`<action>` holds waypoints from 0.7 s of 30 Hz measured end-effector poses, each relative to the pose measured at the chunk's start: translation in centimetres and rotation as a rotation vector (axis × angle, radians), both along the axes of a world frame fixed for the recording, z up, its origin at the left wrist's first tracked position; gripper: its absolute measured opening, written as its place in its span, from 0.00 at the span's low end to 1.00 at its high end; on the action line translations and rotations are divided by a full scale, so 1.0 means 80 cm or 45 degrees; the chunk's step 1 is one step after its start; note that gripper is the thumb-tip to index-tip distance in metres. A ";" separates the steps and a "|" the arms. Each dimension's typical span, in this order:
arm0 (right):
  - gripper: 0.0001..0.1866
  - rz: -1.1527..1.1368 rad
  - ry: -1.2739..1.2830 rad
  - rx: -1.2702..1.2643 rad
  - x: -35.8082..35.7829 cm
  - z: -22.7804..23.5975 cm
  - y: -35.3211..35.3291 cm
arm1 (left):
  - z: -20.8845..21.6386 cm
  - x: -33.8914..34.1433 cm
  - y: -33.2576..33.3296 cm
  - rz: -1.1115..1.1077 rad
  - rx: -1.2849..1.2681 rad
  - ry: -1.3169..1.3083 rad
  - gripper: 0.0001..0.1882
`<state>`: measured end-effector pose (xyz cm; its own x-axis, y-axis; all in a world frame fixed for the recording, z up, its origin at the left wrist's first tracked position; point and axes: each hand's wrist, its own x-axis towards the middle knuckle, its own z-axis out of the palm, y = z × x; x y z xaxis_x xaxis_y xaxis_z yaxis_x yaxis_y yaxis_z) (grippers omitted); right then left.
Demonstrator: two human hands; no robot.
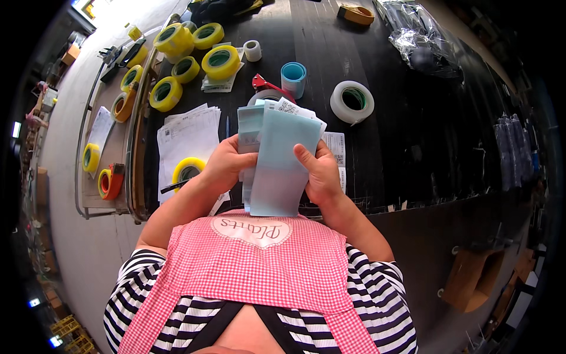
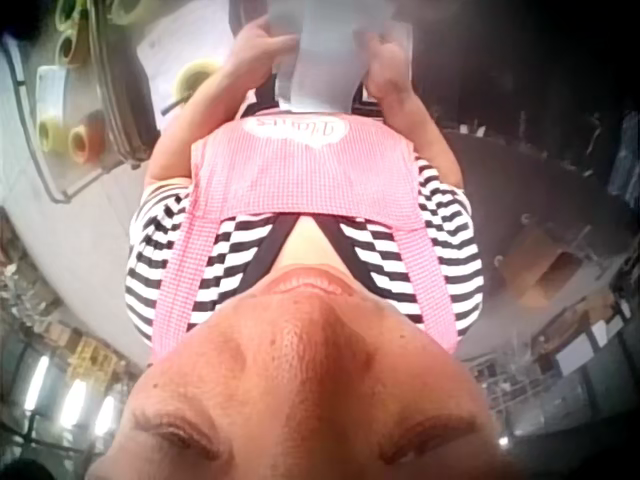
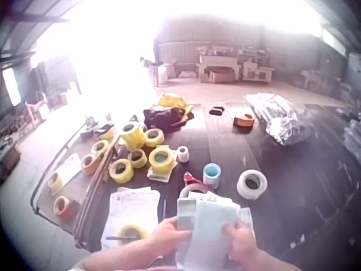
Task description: The person organizes documents and barcode labels on a work table by sorting through printed papers, unfolding and handling strips of barcode labels, and arranging them together by hand.
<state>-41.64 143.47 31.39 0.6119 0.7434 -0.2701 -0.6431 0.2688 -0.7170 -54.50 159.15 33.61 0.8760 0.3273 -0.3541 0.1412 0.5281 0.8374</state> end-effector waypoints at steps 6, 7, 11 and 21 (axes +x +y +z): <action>0.15 -0.012 -0.189 0.059 0.025 -0.022 -0.009 | -0.005 -0.005 0.006 0.006 -0.025 -0.035 0.22; 0.14 0.032 -0.195 0.075 0.033 -0.025 -0.014 | -0.004 -0.006 0.009 0.010 -0.025 -0.036 0.22; 0.14 0.111 -0.053 0.193 0.057 -0.016 -0.029 | 0.003 -0.007 0.018 0.056 -0.070 -0.093 0.24; 0.21 0.124 -0.295 0.024 0.086 -0.009 -0.048 | 0.016 -0.008 0.018 0.049 -0.105 -0.045 0.28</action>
<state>-34.75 139.67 30.65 0.5812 0.8054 -0.1164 -0.4853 0.2282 -0.8440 -55.12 160.62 34.86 0.8758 0.3321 -0.3502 0.0902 0.6002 0.7947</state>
